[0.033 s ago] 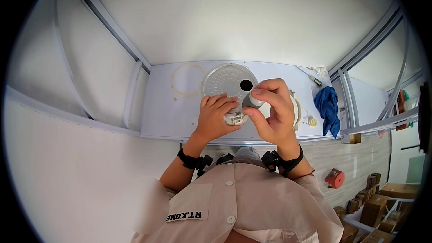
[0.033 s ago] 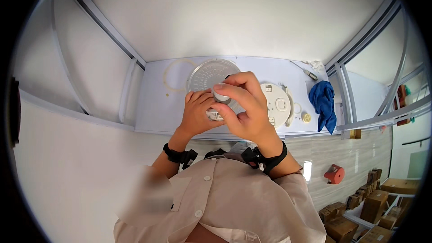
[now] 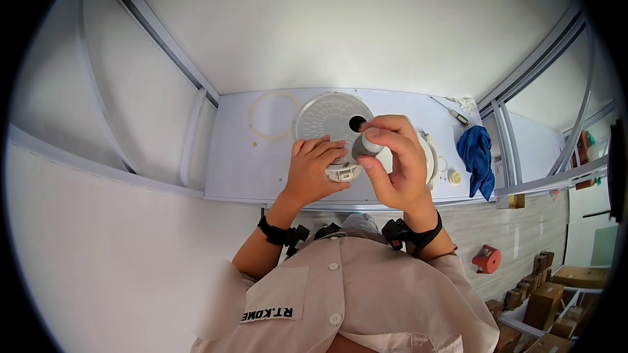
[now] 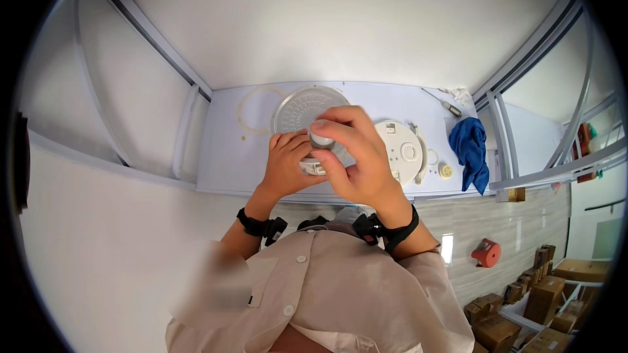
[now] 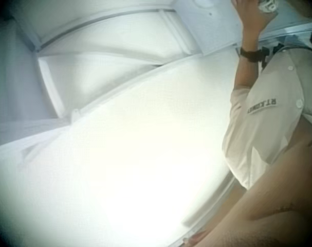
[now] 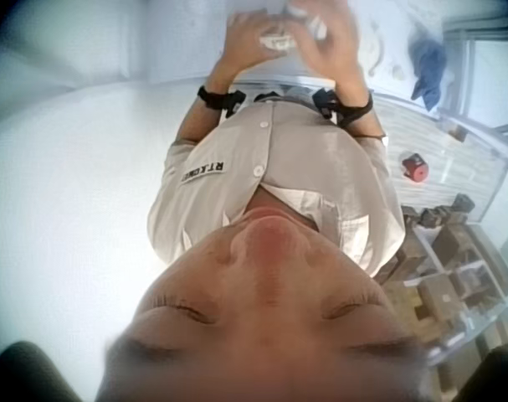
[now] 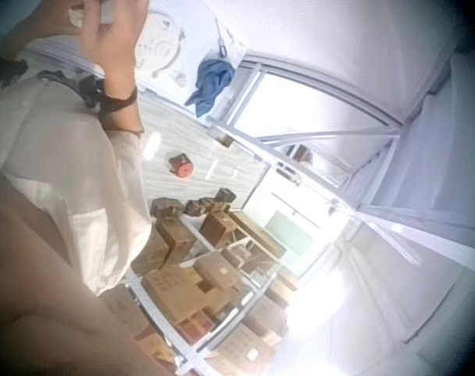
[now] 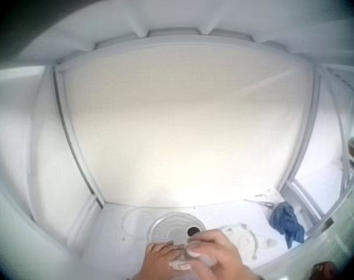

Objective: The person uses a screwdriver to fasten screws into a white appliance base and its lid. They then wipe the appliance with a blue cloth. The person handles the appliance parts and tools on a white workbench.

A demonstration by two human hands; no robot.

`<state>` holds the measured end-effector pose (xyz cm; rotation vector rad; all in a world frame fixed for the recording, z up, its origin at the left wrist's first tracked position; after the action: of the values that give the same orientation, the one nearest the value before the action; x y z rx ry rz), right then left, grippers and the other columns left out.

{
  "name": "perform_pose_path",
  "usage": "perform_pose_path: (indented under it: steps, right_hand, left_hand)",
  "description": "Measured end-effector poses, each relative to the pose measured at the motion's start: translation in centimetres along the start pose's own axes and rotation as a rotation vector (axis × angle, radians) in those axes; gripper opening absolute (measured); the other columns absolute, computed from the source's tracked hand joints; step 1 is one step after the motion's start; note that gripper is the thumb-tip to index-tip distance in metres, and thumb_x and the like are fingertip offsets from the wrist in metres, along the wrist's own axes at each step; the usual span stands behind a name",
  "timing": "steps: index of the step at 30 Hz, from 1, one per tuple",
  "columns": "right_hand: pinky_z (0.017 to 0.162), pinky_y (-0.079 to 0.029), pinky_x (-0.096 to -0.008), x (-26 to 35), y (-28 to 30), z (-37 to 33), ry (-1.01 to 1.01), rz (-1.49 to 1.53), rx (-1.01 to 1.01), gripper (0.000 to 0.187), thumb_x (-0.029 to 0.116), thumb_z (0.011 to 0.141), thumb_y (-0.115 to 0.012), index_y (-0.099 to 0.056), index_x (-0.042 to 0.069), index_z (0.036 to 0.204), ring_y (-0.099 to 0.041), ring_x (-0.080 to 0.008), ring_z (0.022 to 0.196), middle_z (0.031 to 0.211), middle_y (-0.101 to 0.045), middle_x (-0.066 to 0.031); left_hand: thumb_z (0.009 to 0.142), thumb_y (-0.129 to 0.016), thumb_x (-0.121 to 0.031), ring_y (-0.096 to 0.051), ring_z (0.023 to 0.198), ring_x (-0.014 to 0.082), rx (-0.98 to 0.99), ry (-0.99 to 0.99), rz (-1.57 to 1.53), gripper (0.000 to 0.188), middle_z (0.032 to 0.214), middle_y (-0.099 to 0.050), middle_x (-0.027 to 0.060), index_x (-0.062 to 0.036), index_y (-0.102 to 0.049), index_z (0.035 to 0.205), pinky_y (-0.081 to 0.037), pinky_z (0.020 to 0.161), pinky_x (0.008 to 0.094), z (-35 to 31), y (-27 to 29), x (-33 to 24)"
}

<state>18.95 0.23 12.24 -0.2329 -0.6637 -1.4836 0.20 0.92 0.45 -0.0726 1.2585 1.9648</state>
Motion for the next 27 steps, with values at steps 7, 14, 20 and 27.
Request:
perform_pose_path:
  steps: [7,14,20,27]
  right_hand:
    - [0.091,-0.057,-0.0416,1.0,0.0,1.1,0.044,-0.108,-0.067,0.038,0.001,0.092,-0.072,-0.061,0.003,0.129,-0.069,-0.0344,0.108,0.126,-0.065,-0.0244]
    - [0.093,-0.054,-0.0428,-0.9,0.0,-0.2,-0.039,0.195,-0.075,0.042,0.001,0.087,-0.075,-0.061,0.004,0.127,-0.065,-0.0308,0.103,0.127,-0.06,-0.0225]
    - [0.091,-0.055,-0.0407,0.7,0.4,0.8,0.051,-0.093,-0.106,0.043,-0.001,0.087,-0.075,-0.061,0.005,0.127,-0.067,-0.0348,0.11,0.122,-0.063,-0.022]
    - [0.096,-0.055,-0.042,-0.3,0.1,-0.2,-0.021,0.087,-0.052,0.04,-0.003,0.09,-0.074,-0.058,0.005,0.126,-0.069,-0.0343,0.113,0.129,-0.065,-0.0248]
  left_hand:
    - [0.056,-0.097,-0.034,-0.059,0.132,0.0241,0.002,0.003,-0.005,0.07,0.136,-0.071,-0.0051,-0.0175,-0.075,0.12,-0.036,0.11,0.0438,0.0,0.1,-0.1]
    - [0.061,-0.096,-0.041,-0.06,0.13,0.0251,0.024,-0.014,0.011,0.063,0.121,-0.072,0.0025,-0.0115,-0.074,0.112,-0.037,0.106,0.0442,0.4,0.6,-0.5]
    - [0.056,-0.097,-0.034,-0.058,0.133,0.0242,0.035,0.011,0.024,0.07,0.137,-0.07,-0.0054,-0.0176,-0.075,0.12,-0.035,0.111,0.0434,0.0,0.0,-0.1]
    - [0.056,-0.097,-0.034,-0.058,0.133,0.0233,0.06,0.032,0.008,0.071,0.137,-0.07,-0.0058,-0.0176,-0.074,0.121,-0.036,0.111,0.0434,0.1,0.3,-0.3]
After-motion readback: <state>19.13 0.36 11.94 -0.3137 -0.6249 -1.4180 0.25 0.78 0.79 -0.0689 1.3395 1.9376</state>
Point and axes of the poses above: each hand's wrist, its own z-axis towards the middle knuckle, its own y-axis out of the back of the hand, x = y × z, the point moved 3 cm from there along z, towards the middle knuckle
